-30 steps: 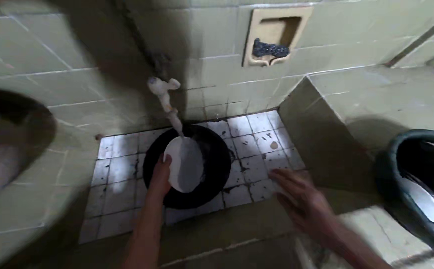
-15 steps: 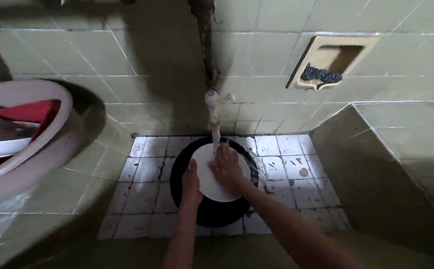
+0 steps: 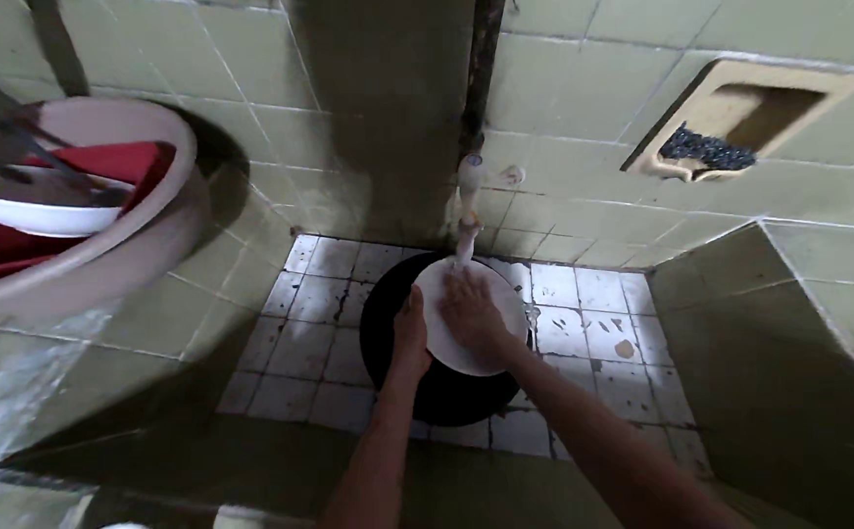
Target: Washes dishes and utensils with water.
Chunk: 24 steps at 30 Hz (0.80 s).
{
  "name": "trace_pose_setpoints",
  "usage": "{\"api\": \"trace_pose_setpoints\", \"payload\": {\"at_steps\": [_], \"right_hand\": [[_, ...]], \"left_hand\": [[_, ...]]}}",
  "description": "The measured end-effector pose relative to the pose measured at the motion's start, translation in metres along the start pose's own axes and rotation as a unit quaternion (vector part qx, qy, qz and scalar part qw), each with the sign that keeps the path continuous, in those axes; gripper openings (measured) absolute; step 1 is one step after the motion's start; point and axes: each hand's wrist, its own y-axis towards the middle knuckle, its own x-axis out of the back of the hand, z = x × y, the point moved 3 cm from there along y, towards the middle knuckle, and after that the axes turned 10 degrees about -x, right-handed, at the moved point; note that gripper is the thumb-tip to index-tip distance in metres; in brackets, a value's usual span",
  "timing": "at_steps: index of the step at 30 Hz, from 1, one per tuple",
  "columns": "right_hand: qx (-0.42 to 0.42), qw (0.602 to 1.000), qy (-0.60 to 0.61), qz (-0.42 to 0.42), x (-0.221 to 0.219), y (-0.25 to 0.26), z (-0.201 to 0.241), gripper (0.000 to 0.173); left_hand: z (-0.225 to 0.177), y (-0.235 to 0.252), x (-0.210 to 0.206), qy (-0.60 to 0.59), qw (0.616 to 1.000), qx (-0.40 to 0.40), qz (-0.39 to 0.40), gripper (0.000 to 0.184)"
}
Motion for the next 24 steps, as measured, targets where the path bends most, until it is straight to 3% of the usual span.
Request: {"api": "trace_pose_setpoints", "payload": {"at_steps": [2, 4, 6, 9, 11, 13, 15, 19, 22, 24], "right_hand": [[0.053, 0.994, 0.056, 0.082, 0.003, -0.014, 0.032, 0.055], [0.077, 0.980, 0.082, 0.166, 0.010, -0.037, 0.035, 0.057], [0.109, 0.975, 0.036, 0.191, 0.028, -0.063, 0.027, 0.060], [0.164, 0.985, -0.008, 0.054, 0.048, -0.093, 0.007, 0.057], [0.106, 0.991, 0.082, -0.029, 0.065, -0.098, 0.000, 0.044], [-0.004, 0.973, 0.224, -0.052, 0.085, -0.100, -0.003, 0.028], [-0.106, 0.930, 0.350, -0.039, 0.101, -0.094, -0.007, 0.020], [-0.292, 0.797, 0.528, -0.035, 0.107, -0.072, -0.037, 0.019], [-0.353, 0.675, 0.648, -0.021, 0.087, -0.058, -0.063, 0.026], [-0.383, 0.636, 0.670, -0.020, 0.072, -0.054, -0.065, 0.024]], "left_hand": [[0.007, 0.009, 0.001, -0.013, 1.000, 0.002, -0.006, 0.058], [0.010, 0.013, 0.004, -0.023, 0.999, 0.022, -0.030, 0.058], [0.003, 0.012, 0.004, -0.046, 0.996, 0.056, -0.041, 0.058], [-0.001, 0.002, -0.006, -0.074, 0.990, 0.118, 0.021, 0.064], [-0.002, 0.000, -0.014, -0.072, 0.987, 0.096, 0.102, 0.075], [0.010, 0.002, -0.012, -0.042, 0.985, 0.054, 0.160, 0.080], [0.023, 0.008, -0.009, 0.002, 0.985, 0.048, 0.167, 0.070], [0.031, 0.014, 0.008, 0.035, 0.991, 0.067, 0.114, 0.052], [0.023, 0.014, 0.016, -0.017, 0.995, 0.055, 0.084, 0.039], [0.015, 0.006, 0.006, -0.098, 0.988, 0.061, 0.102, 0.038]]}}
